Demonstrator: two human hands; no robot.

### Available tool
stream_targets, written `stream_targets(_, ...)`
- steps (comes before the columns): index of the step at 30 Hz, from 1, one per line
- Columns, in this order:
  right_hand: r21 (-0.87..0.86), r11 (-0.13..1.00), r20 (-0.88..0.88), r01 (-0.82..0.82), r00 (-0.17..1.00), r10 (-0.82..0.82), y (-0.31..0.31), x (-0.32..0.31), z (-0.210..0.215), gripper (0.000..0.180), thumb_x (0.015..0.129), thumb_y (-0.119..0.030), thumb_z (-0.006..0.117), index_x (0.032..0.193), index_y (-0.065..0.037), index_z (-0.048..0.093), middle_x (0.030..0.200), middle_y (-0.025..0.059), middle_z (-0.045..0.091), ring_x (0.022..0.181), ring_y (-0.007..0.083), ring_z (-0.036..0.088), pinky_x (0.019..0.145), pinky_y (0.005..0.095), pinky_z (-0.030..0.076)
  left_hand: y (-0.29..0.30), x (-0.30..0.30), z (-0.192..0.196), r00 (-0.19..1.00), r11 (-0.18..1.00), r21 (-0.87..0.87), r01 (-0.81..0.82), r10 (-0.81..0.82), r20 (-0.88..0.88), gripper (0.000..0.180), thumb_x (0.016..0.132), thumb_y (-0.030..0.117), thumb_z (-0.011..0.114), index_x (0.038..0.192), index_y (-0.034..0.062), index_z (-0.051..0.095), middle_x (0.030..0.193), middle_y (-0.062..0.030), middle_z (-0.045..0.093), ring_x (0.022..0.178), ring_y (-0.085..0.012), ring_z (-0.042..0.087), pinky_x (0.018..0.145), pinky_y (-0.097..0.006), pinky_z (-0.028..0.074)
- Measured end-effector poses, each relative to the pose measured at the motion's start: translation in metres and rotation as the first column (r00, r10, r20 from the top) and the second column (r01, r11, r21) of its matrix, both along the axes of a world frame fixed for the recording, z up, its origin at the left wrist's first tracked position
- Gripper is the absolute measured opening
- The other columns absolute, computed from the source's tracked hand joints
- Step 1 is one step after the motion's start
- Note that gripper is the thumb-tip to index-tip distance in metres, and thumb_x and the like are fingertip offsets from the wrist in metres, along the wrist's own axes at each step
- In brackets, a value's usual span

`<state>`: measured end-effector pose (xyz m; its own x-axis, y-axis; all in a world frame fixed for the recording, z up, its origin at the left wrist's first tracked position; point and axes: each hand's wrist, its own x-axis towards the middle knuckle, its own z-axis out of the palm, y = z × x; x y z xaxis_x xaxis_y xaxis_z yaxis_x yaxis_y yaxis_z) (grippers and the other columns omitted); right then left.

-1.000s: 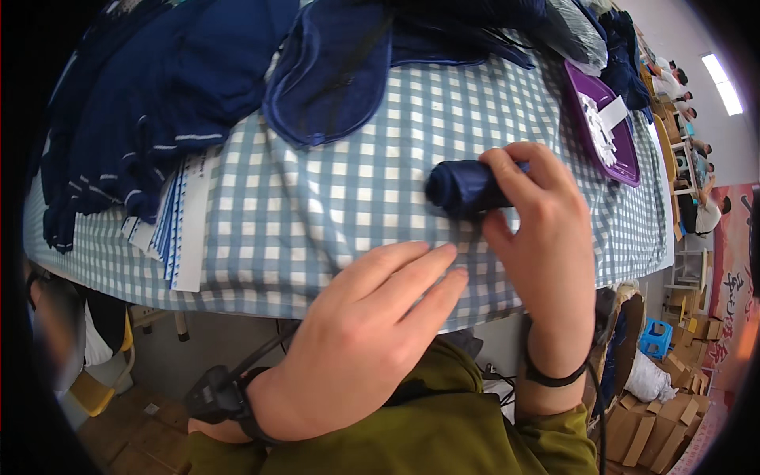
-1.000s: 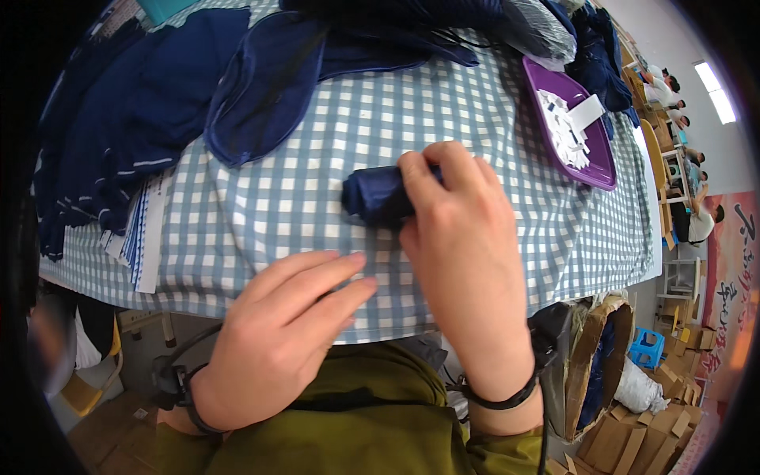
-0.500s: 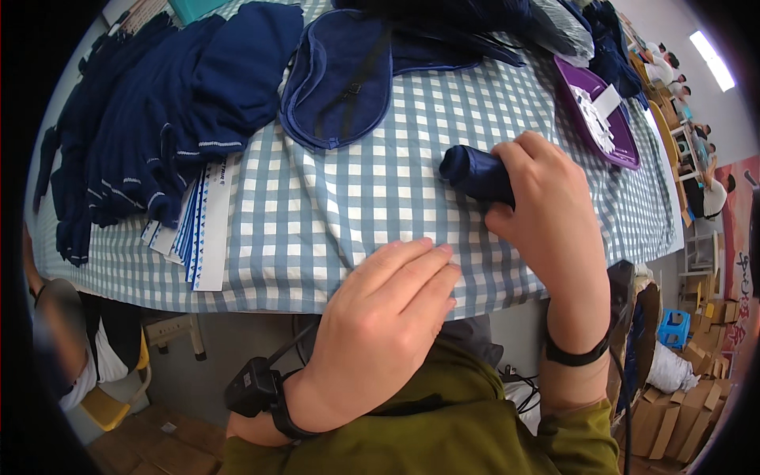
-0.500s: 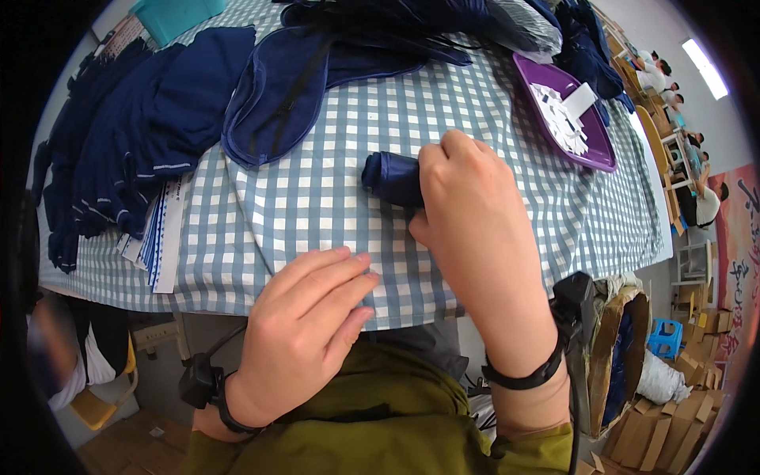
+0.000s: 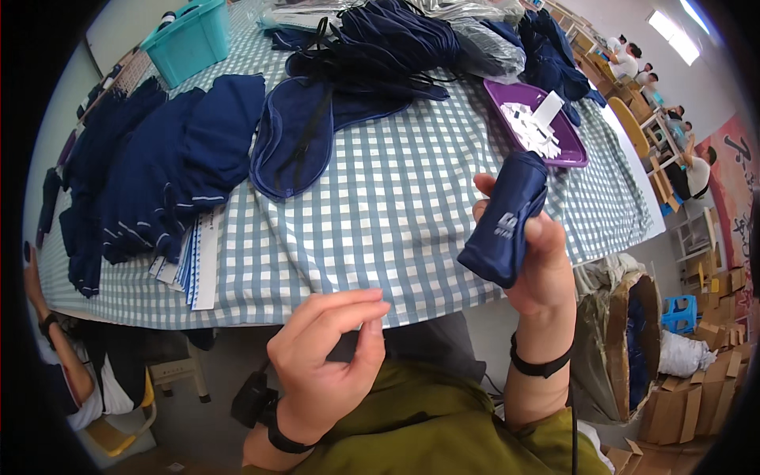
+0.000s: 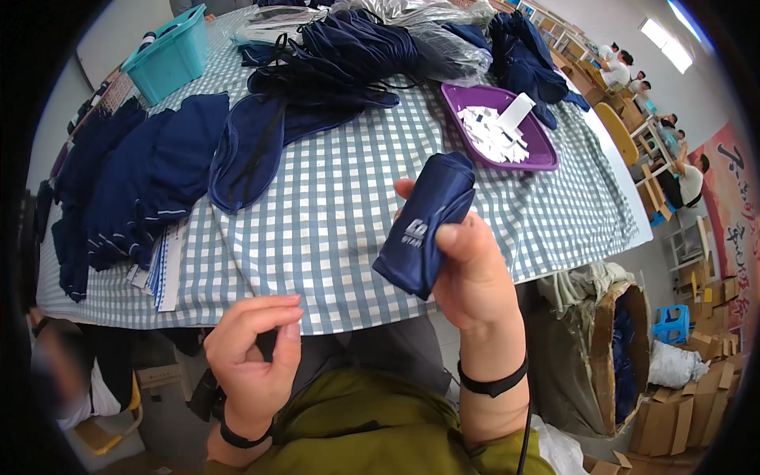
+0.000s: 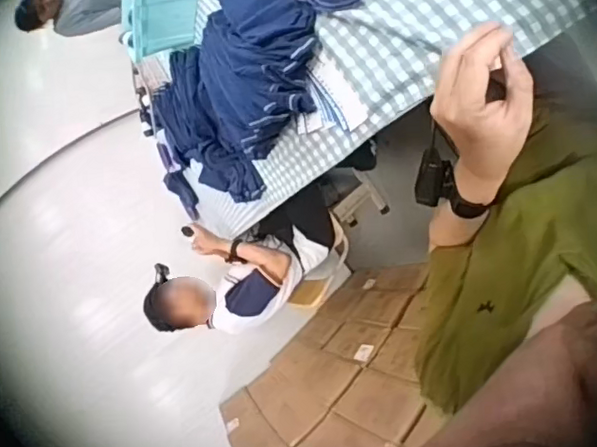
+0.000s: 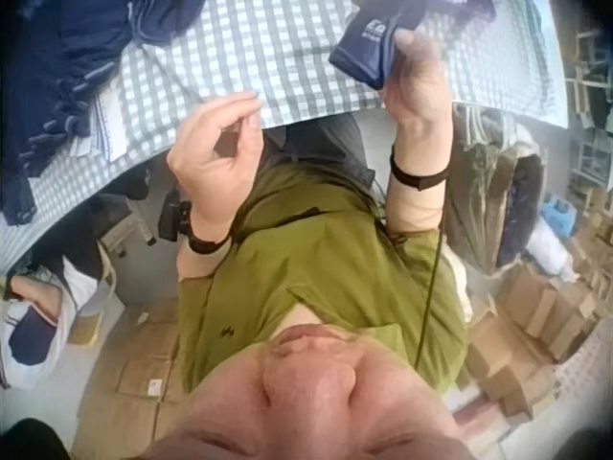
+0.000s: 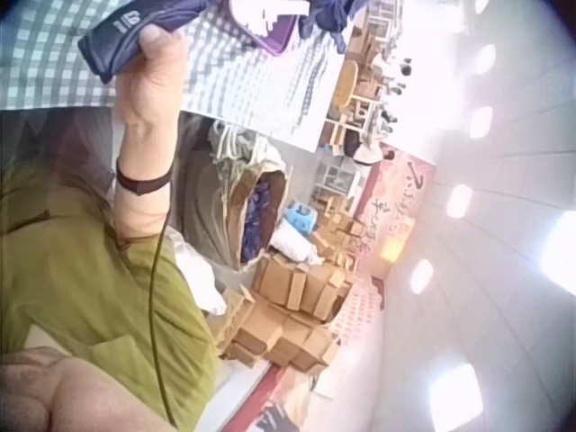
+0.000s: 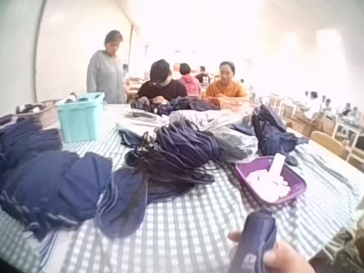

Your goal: Folding blue fabric items and wrapping them with a paper label.

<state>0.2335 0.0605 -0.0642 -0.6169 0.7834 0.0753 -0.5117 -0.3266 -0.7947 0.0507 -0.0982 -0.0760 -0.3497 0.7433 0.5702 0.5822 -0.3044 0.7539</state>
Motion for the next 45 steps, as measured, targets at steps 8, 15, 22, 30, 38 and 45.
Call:
stream_targets(8,-0.554,0.701,-0.513,-0.448,0.848,0.136,-0.032,0.000,-0.001,0.047,0.093,-0.034,0.058,0.122,0.003,0.051,0.103,0.0101,0.061,0.088,0.0178,0.063,0.079,0.0291,0.056,-0.004,0.038,0.015,0.876,0.985,-0.079,0.155,-0.100,0.472,0.014,0.089,-0.008,0.058,0.102,-0.0070,0.064,0.089,-0.0134,0.068,0.072,-0.0125,0.067,0.064,-0.023,0.057)
stream_targets(15,-0.540,0.800,-0.318,-0.261,0.944,0.093,-0.067,0.000,0.006,0.034,0.095,-0.033,0.055,0.111,-0.003,0.054,0.097,0.0058,0.064,0.088,0.0154,0.064,0.082,0.0286,0.054,-0.005,0.054,0.019,0.984,0.996,0.083,0.042,-0.056,0.167,0.011,0.080,0.000,0.074,0.090,0.0016,0.069,0.070,-0.0060,0.067,0.058,-0.0121,0.066,0.055,-0.022,0.051)
stream_targets(22,-0.534,0.839,-0.011,-0.100,0.994,0.112,-0.082,-0.012,-0.010,0.050,0.093,-0.038,0.055,0.129,-0.003,0.048,0.108,0.0099,0.061,0.097,0.0193,0.063,0.087,0.0347,0.054,0.003,0.046,0.006,0.996,0.991,0.106,-0.081,0.077,0.034,0.027,0.070,0.016,0.088,0.084,0.0069,0.067,0.064,-0.0020,0.059,0.051,-0.0111,0.054,0.048,-0.023,0.041)
stream_targets(30,-0.044,0.983,0.139,0.180,0.975,-0.173,-0.101,-0.024,-0.019,0.035,0.083,-0.008,0.062,0.115,0.002,0.051,0.098,0.0073,0.063,0.090,0.0137,0.061,0.081,0.0294,0.052,-0.025,0.025,-0.020,0.950,0.997,0.041,-0.071,0.055,0.307,0.029,0.094,0.025,0.066,0.098,-0.0002,0.053,0.087,-0.0060,0.055,0.061,-0.0094,0.052,0.055,-0.021,0.045)
stream_targets(38,0.329,0.914,0.266,0.239,0.905,-0.332,-0.121,-0.028,-0.027,0.048,0.071,-0.009,0.073,0.113,0.002,0.054,0.101,0.0082,0.064,0.095,0.0137,0.061,0.084,0.0295,0.050,-0.021,0.042,-0.022,0.672,0.911,0.026,0.411,-0.322,0.667,0.094,0.078,0.064,0.072,0.132,-0.0044,0.036,0.120,-0.0141,0.049,0.100,-0.0180,0.057,0.086,-0.030,0.049)
stream_targets(45,-0.172,0.982,0.036,-0.075,0.996,0.082,-0.118,-0.028,-0.020,0.065,0.076,-0.043,0.077,0.119,-0.004,0.049,0.104,0.0066,0.058,0.097,0.0174,0.059,0.087,0.0327,0.050,-0.018,0.043,-0.035,0.743,0.922,0.292,0.256,-0.381,0.551,0.085,0.070,0.042,0.089,0.123,-0.0007,0.039,0.110,-0.0084,0.042,0.101,-0.0179,0.055,0.088,-0.031,0.048)
